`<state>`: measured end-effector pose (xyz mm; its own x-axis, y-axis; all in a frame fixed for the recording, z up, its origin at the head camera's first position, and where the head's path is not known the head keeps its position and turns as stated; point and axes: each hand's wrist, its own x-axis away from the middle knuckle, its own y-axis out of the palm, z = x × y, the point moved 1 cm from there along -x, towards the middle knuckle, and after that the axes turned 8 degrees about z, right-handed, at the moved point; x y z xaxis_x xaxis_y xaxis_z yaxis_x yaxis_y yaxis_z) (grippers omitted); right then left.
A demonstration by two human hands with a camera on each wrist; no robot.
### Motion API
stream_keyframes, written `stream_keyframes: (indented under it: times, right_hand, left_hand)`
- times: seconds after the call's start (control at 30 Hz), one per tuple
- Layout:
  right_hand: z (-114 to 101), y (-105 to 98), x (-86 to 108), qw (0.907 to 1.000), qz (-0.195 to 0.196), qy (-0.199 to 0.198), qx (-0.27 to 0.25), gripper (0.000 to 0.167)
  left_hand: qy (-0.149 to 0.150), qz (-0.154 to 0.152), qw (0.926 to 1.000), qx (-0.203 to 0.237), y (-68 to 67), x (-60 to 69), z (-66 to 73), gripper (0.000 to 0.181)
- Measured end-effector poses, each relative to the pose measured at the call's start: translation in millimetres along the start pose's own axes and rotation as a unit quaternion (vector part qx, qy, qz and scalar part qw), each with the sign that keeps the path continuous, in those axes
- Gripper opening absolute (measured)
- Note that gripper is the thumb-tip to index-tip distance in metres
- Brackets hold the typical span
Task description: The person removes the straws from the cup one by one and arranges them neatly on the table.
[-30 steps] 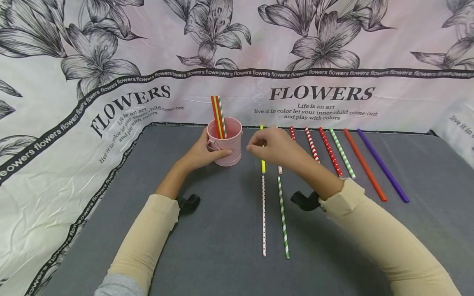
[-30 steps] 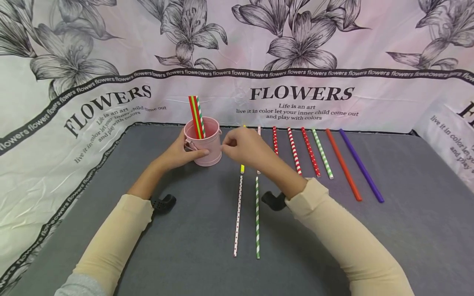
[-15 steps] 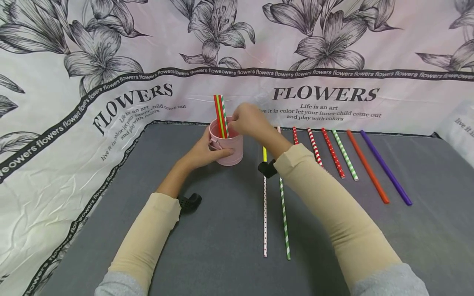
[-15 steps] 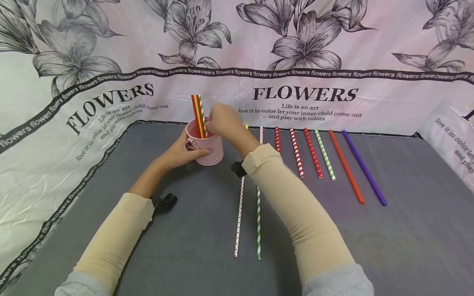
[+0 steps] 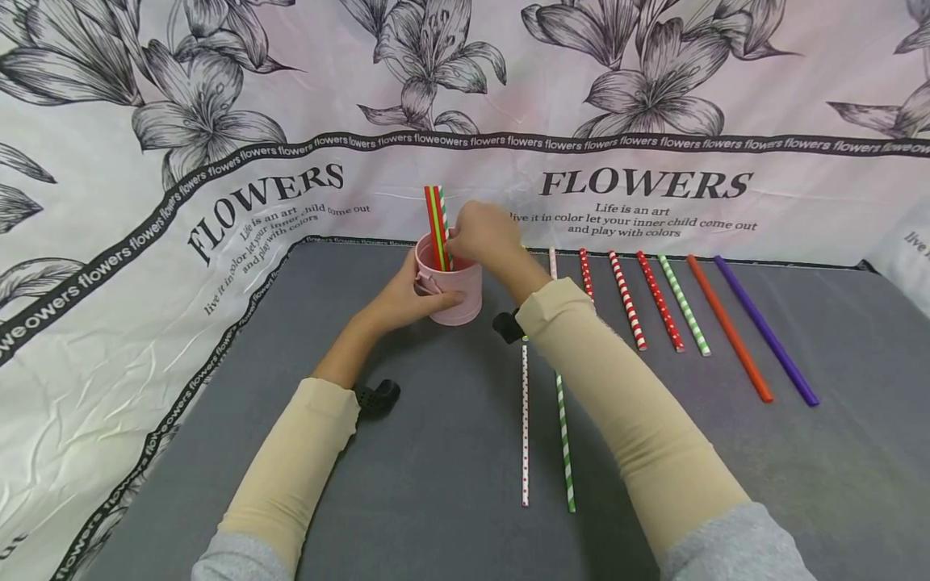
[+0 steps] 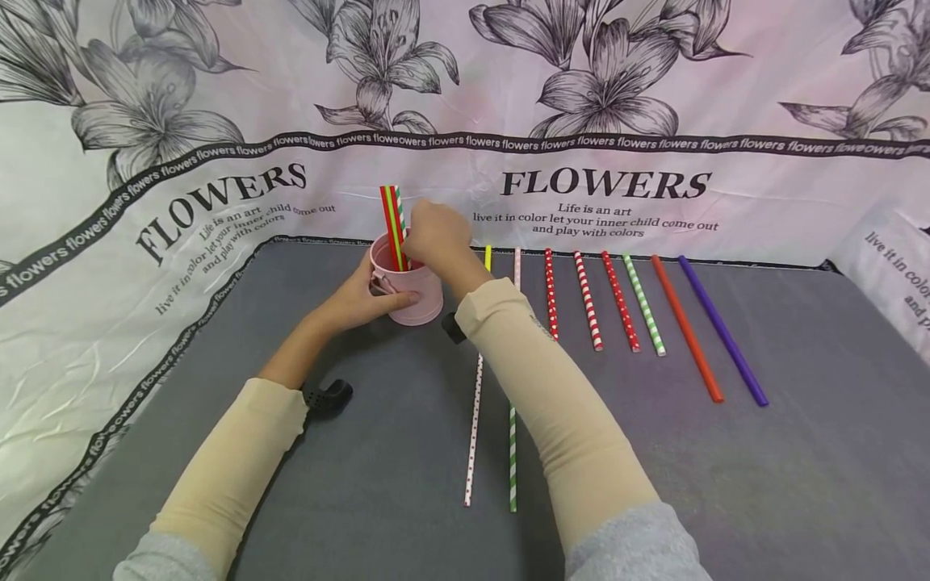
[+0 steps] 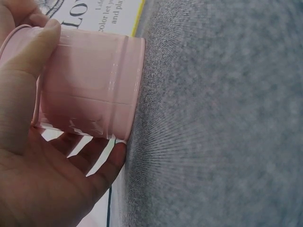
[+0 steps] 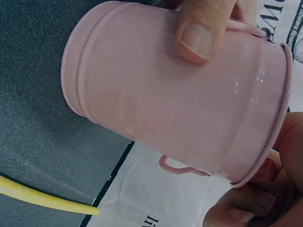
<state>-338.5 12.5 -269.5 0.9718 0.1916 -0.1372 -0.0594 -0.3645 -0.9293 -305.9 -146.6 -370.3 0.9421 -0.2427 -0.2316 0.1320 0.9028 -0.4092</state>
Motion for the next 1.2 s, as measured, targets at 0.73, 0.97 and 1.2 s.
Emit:
stream_keyframes:
  times: [0.73, 0.97, 1.2]
  right_hand:
    - [-13.7, 4.2, 3.8, 0.9974, 0.034, 0.046, 0.043, 0.020]
    - [-11.6, 3.8, 4.6, 0.9984, 0.036, 0.038, 0.021, 0.026]
    - [0.2, 3.5, 9.1, 0.9975, 0.041, 0.009, -0.056, 0.030]
  left_hand:
    - [-0.026, -0.003, 0.9996, -0.013, -4.0, -1.5, 3.3, 0.100]
    - [-0.027, -0.004, 0.9996, -0.008, -4.8, -1.3, 3.6, 0.097]
    - [-0.016, -0.006, 0.9998, -0.008, -2.4, 0.5, 0.8, 0.098]
